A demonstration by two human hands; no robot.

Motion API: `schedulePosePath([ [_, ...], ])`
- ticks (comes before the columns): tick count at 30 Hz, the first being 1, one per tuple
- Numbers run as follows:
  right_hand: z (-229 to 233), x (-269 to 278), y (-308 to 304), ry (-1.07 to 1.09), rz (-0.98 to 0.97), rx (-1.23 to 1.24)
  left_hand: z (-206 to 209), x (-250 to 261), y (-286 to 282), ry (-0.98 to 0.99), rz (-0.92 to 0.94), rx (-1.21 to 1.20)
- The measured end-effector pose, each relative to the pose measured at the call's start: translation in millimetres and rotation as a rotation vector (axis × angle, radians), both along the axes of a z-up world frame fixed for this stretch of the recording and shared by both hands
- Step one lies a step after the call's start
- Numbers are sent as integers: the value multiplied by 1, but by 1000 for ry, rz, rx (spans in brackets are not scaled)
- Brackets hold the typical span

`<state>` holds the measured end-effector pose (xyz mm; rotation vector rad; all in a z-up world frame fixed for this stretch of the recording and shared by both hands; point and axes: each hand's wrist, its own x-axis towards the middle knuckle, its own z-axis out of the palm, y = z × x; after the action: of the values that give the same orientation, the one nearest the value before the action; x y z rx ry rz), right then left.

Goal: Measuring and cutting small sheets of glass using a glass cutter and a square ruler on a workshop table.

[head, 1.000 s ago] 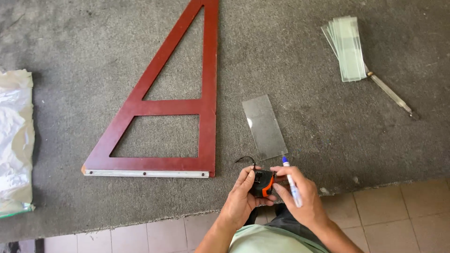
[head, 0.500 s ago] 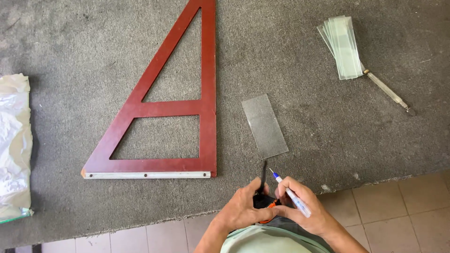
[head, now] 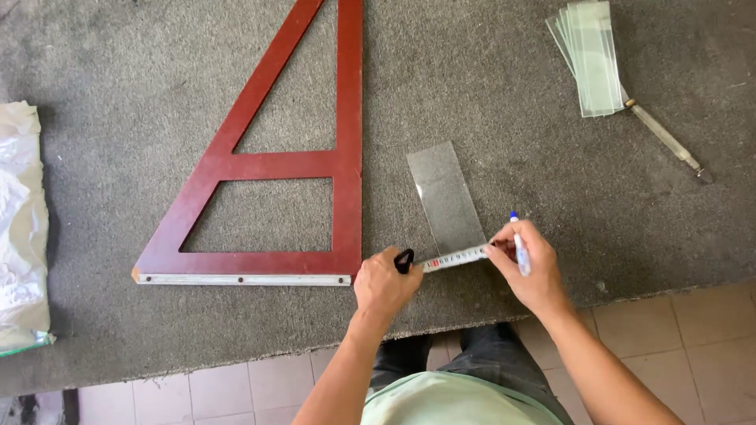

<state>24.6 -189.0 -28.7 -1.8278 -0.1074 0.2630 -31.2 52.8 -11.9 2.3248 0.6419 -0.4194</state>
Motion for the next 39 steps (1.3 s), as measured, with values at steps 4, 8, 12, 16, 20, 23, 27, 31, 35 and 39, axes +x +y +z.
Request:
schedulePosePath([
  [4, 1, 17, -4, -260, -39, -313, -21, 25, -5, -24, 34, 129],
  [8, 25, 9, -11, -192, -75, -128, -27, 33, -2, 10, -9, 239],
  [12, 11, 0, -18, -60, -69, 14, -22, 41, -3, 4, -55, 287],
  [16, -29, -9, -21, 64, -4, 6, -21, 38, -4, -9, -83, 303],
  [20, -40, -5, -2, 117, 28, 105, -35, 33, -2, -78, -84, 309],
  [23, -28, 1, 9, 46, 66, 7, -36, 35, -3, -59, -90, 294],
  [27, -35, 1, 14, -35, 60, -103, -36, 36, -3, -10, -110, 290],
  [31, -41, 0, 16, -55, 36, -44, -35, 38, -3, 6, -97, 264],
  [35, -38, 1, 18, -74, 43, -83, -33, 39, -3, 15, -78, 238],
  [39, -43, 1, 19, -67, 30, -83, -33, 38, -3, 7, -62, 228],
])
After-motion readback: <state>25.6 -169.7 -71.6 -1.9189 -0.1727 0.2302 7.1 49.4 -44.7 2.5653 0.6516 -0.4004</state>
